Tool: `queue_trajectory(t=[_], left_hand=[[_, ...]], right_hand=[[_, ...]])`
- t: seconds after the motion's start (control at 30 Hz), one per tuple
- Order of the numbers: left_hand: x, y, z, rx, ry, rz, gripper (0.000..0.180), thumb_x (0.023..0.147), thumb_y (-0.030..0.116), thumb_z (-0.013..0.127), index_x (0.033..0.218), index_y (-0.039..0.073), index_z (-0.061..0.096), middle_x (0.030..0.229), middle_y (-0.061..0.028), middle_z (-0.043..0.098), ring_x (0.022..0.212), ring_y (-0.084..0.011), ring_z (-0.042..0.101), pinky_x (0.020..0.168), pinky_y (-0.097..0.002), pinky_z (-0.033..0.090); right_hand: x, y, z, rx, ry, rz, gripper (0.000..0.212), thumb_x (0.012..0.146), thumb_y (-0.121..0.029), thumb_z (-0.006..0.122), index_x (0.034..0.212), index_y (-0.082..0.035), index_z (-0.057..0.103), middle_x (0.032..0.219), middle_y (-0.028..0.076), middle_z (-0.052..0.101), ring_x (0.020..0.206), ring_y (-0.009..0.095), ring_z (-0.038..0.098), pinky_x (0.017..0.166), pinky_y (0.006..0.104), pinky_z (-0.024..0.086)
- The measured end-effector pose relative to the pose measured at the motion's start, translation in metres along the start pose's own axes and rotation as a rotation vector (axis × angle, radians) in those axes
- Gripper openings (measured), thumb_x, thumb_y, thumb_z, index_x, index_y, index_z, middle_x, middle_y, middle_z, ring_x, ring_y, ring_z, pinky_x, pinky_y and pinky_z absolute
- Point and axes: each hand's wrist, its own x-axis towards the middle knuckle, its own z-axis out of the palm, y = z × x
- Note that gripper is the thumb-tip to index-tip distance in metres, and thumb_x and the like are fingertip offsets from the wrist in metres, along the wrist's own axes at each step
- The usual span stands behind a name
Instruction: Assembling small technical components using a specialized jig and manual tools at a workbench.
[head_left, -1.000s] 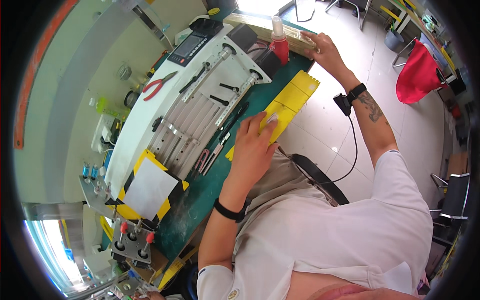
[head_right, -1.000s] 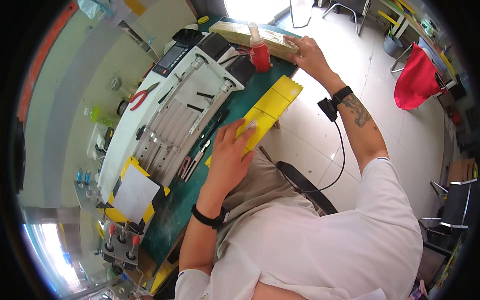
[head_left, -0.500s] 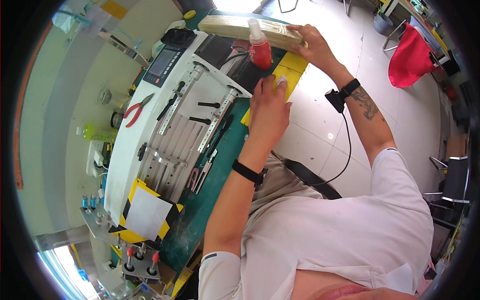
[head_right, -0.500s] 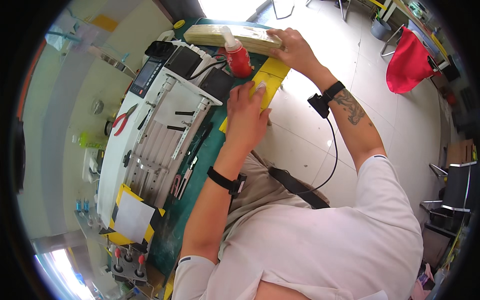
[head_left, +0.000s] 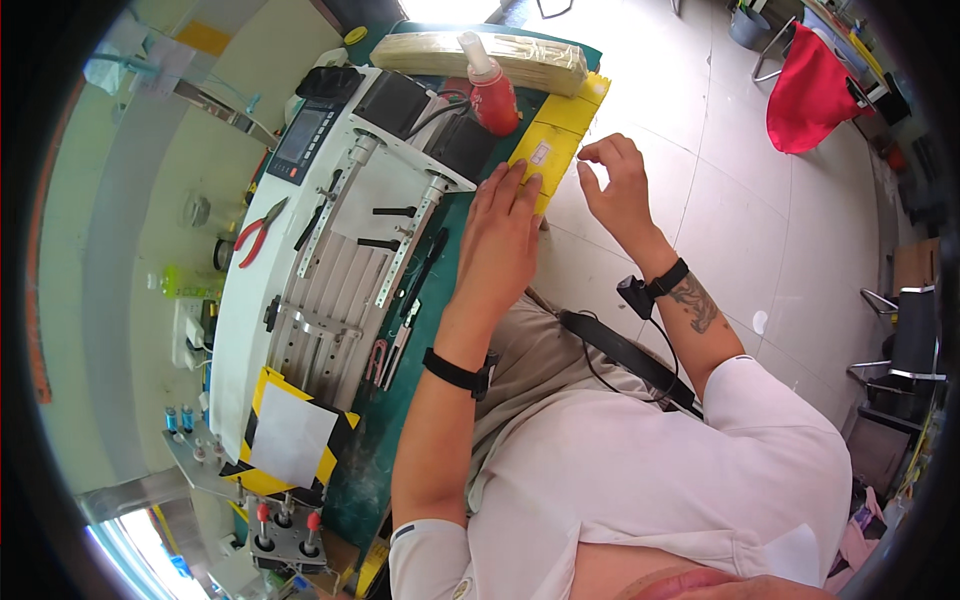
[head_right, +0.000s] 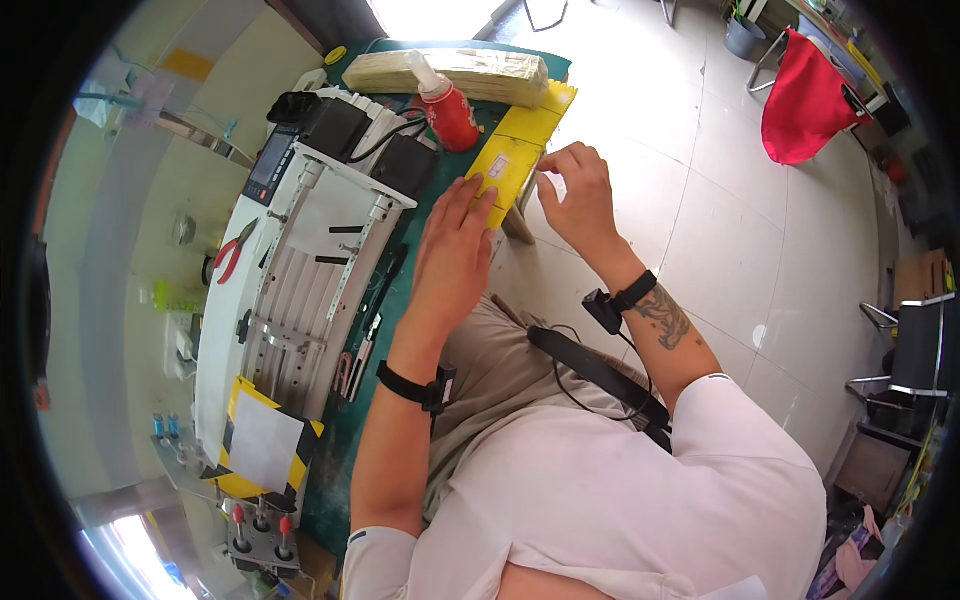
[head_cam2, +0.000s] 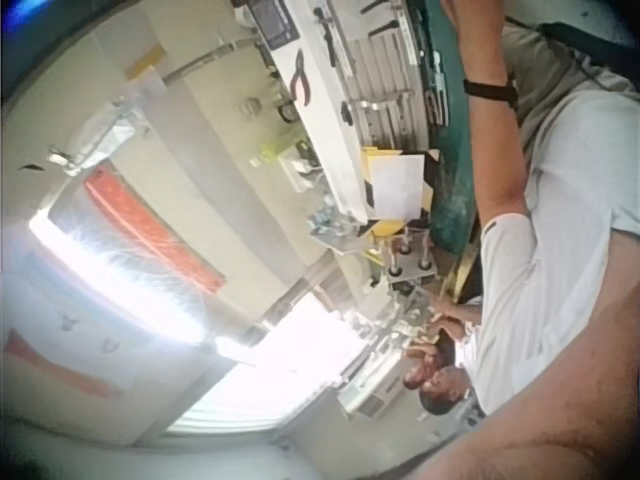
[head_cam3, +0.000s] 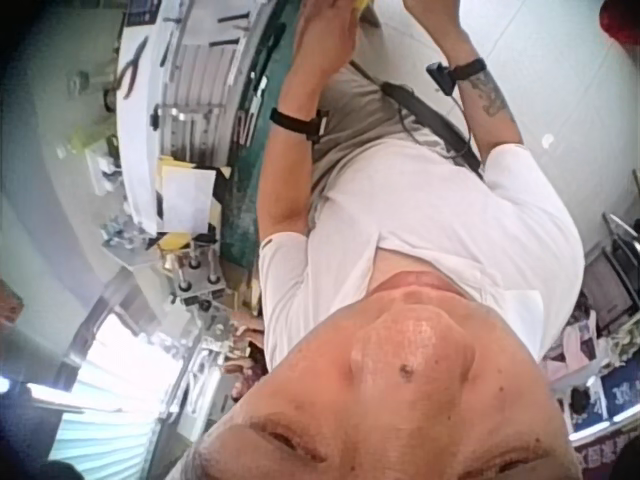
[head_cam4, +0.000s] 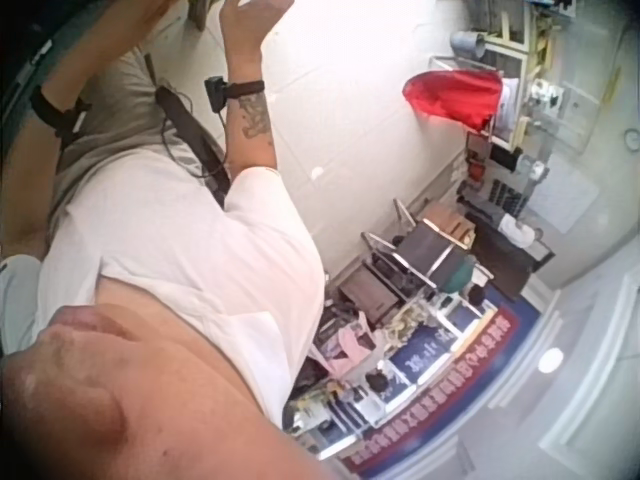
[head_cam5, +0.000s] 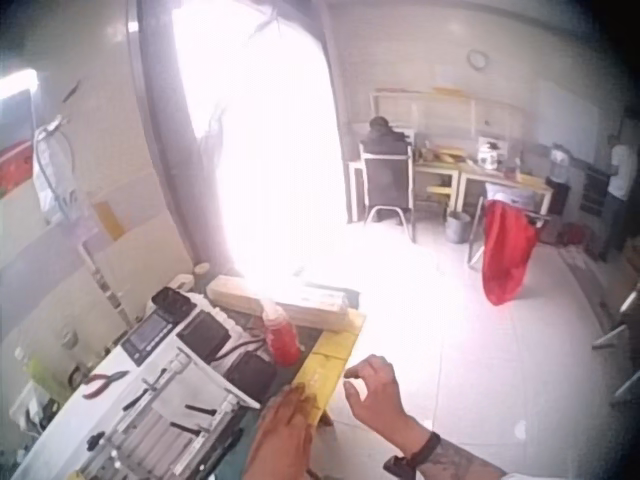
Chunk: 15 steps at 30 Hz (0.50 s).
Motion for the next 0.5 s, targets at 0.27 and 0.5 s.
queue_trajectory(t=[0.27,0.5], left_hand=[[0.000,0.000,0.003,0.004,0.011,0.026,0.054,0.099,-0.001,0.068,0.153,-0.001,0.060,0.164,-0.0215,0.055,0.156,-0.0440,0.048,0.129,-0.0535,0.042],[-0.002,-0.001,0.003,0.041,0.042,0.049,0.051,0.101,0.002,0.067,0.152,0.000,0.062,0.162,-0.0205,0.057,0.155,-0.0425,0.049,0.128,-0.0527,0.043]], right_hand=[[0.001,0.000,0.012,-0.022,0.030,-0.032,0.007,0.094,-0.002,0.074,0.097,-0.005,0.068,0.096,0.011,0.066,0.096,0.034,0.064,0.088,0.0468,0.048],[0.003,-0.006,0.020,-0.020,0.058,-0.009,0.006,0.098,-0.002,0.068,0.103,-0.003,0.064,0.103,0.015,0.064,0.101,0.038,0.062,0.090,0.0493,0.047]])
